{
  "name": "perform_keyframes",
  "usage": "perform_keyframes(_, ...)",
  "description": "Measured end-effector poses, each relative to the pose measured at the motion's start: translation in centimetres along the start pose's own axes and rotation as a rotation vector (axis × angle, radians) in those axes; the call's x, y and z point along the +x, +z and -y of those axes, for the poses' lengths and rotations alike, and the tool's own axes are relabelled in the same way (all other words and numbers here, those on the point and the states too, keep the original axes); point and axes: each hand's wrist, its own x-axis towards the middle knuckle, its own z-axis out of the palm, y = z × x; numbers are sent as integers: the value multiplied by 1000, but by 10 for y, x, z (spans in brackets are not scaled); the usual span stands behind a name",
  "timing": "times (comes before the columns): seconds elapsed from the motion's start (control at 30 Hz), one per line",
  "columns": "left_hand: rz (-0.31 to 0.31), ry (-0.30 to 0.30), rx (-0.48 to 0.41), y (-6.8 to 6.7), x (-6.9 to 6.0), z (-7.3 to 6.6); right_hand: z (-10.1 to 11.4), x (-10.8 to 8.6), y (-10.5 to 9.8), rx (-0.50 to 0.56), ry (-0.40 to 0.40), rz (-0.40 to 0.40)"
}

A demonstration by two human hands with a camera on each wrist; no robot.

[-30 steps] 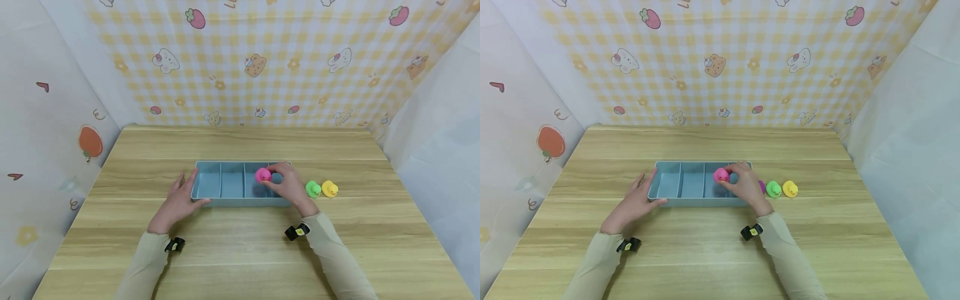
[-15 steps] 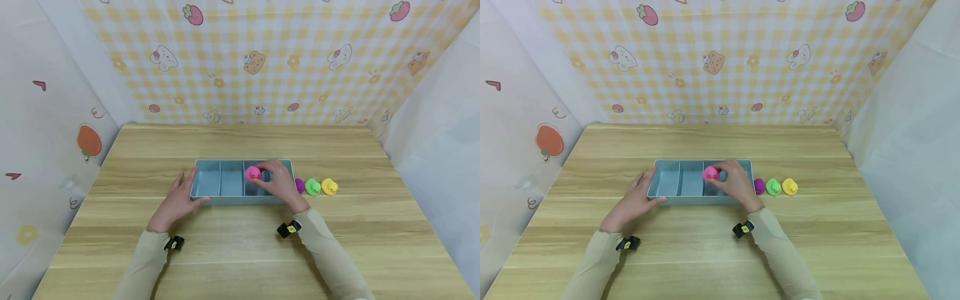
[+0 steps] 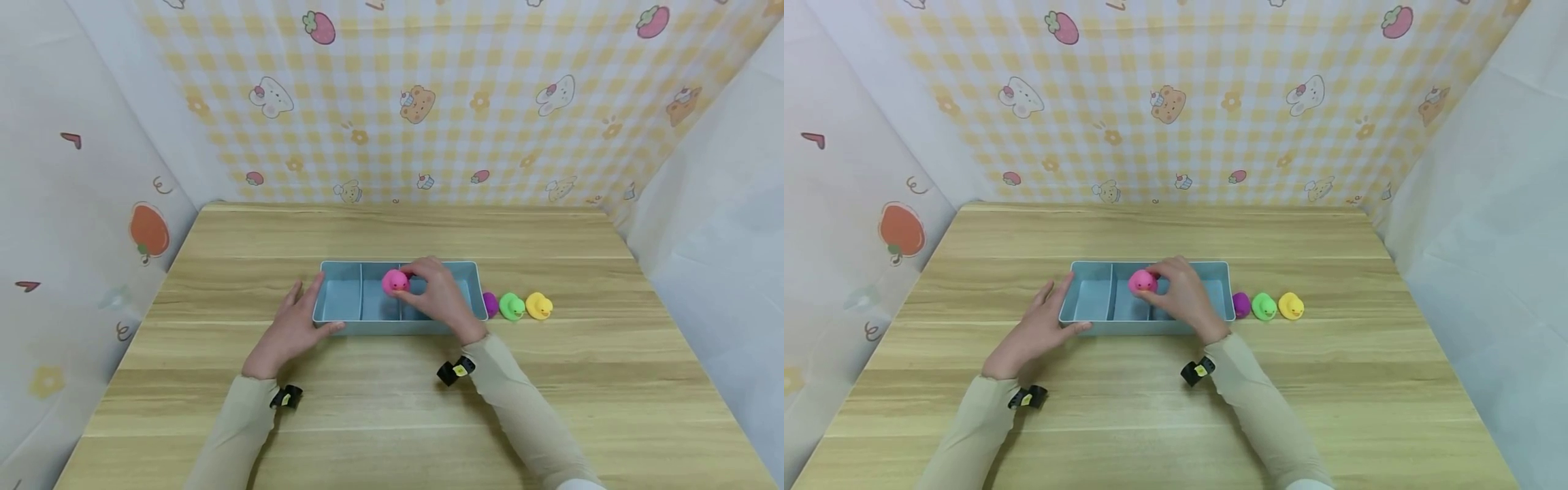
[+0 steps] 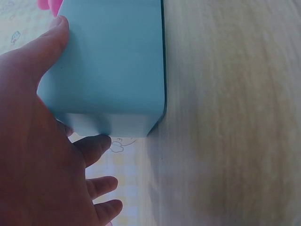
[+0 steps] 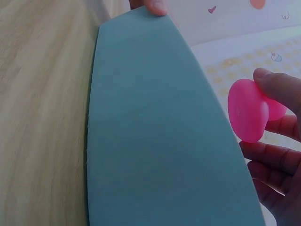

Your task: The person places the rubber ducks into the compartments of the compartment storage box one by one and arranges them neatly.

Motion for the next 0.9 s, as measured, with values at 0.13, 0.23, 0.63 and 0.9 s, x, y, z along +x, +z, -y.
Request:
perform_keyframes(0.13, -1, 0, 0, -1, 0, 0, 5, 5, 3, 0, 5, 0)
perform_keyframes(0.23, -4, 1, 2, -1, 0, -1, 8, 8, 5, 4, 10, 3)
perform_keyframes(0.63, -6, -19, 3, -2, -1, -1, 22, 21, 20, 29, -11, 19)
perform_keyframes(0.9, 4, -5, -1, -2, -2, -1, 34, 32, 34, 26, -30, 29)
